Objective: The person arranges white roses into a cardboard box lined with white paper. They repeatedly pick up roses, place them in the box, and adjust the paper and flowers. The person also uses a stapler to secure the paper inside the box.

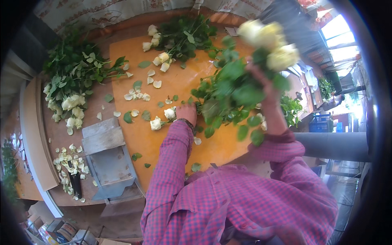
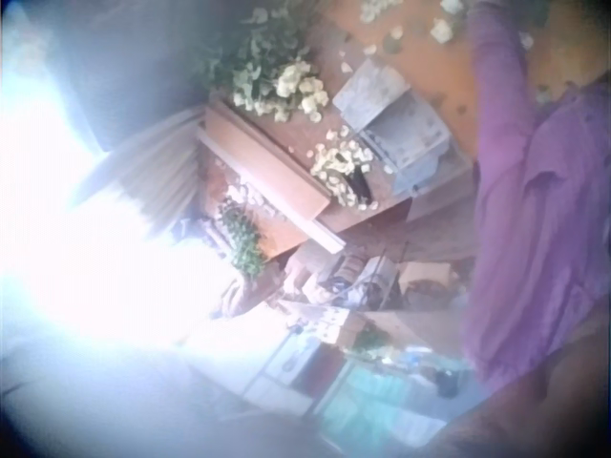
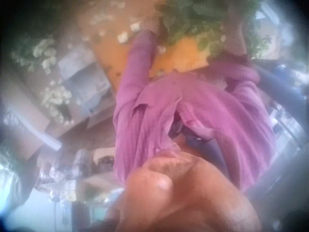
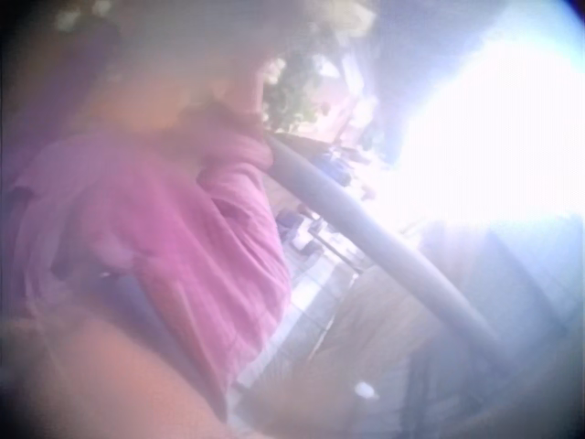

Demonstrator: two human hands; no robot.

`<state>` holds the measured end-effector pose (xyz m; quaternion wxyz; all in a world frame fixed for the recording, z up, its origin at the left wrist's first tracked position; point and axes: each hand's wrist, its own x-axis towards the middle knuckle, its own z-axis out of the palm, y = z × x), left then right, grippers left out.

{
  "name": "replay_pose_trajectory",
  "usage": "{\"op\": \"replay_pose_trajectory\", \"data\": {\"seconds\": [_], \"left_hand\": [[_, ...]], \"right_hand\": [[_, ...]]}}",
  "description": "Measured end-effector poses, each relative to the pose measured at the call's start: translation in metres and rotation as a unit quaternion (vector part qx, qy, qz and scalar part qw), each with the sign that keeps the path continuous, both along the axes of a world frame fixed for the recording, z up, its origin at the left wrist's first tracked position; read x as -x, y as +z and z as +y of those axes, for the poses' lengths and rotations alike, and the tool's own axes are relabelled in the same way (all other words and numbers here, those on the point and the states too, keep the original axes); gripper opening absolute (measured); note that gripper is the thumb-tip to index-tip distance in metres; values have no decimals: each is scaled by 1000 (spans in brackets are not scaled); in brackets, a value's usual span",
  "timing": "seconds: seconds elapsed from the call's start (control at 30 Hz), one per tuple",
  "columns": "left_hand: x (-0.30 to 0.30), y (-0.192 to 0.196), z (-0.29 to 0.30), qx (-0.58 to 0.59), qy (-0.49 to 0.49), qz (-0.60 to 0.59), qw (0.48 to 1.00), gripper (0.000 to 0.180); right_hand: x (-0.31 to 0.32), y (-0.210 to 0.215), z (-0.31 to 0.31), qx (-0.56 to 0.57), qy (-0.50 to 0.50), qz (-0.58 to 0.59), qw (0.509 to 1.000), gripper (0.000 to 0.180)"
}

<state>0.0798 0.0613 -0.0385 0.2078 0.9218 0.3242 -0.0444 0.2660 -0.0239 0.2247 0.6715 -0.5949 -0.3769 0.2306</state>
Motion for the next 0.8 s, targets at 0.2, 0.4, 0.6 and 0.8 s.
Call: {"op": "replay_pose_trajectory", "data": {"seconds": [0.2,0.4,0.6,0.8], "left_hand": [[10,-7,-3,-45,23,-25,998,36],[11,-5,-9,-41,17,5,999,30],[23,0,-13,3,7,18,1000,32],[33,-3,-28,-21,37,-8,999,54]], "right_hand": [[-140,129,-24,-173,-224,-159,946,33],[-187,227,-44,-84,-303,-423,850,37],[-98,191,67,-37,184,-415,890,36],[-12,44,174,124,346,-740,563,23]]}}
